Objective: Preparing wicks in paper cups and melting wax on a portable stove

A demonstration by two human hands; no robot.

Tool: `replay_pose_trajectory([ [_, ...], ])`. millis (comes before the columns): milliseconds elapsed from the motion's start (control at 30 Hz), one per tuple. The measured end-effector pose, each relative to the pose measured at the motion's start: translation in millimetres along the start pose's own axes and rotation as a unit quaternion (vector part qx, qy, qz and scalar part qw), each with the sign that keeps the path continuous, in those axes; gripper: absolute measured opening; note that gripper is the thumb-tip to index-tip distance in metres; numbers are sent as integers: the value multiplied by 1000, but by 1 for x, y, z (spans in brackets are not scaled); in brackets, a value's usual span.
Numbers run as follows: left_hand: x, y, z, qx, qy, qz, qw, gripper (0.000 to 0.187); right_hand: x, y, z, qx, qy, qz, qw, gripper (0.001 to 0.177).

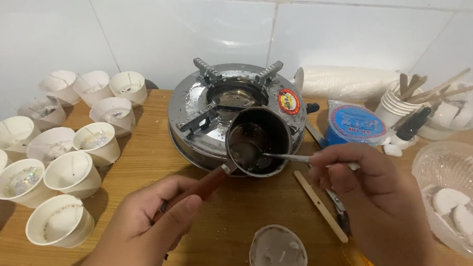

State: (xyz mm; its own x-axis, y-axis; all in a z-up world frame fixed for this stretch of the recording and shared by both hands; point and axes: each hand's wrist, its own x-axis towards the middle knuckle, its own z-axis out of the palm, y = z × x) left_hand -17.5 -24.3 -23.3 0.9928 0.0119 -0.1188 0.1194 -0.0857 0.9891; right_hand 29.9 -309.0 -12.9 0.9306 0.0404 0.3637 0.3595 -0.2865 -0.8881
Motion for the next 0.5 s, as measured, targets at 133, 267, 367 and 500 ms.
replay_pose_trajectory([
  [133, -2, 1, 1, -15, 9, 12, 1000, 28, -1, -8, -3, -131, 35, -89, 987, 21],
  [267, 0, -4, 1, -24, 23, 8, 999, 24, -2, -7, -5, -134, 52, -150, 978, 18],
  [367, 1, -7, 0, 4, 5, 24, 1000, 23, 1, -4, -12, -237, 50, -157, 957, 16],
  [500, -2, -2, 1, 17, 21, 31, 999, 23, 3, -4, -17, -235, 20, -225, 945, 19],
])
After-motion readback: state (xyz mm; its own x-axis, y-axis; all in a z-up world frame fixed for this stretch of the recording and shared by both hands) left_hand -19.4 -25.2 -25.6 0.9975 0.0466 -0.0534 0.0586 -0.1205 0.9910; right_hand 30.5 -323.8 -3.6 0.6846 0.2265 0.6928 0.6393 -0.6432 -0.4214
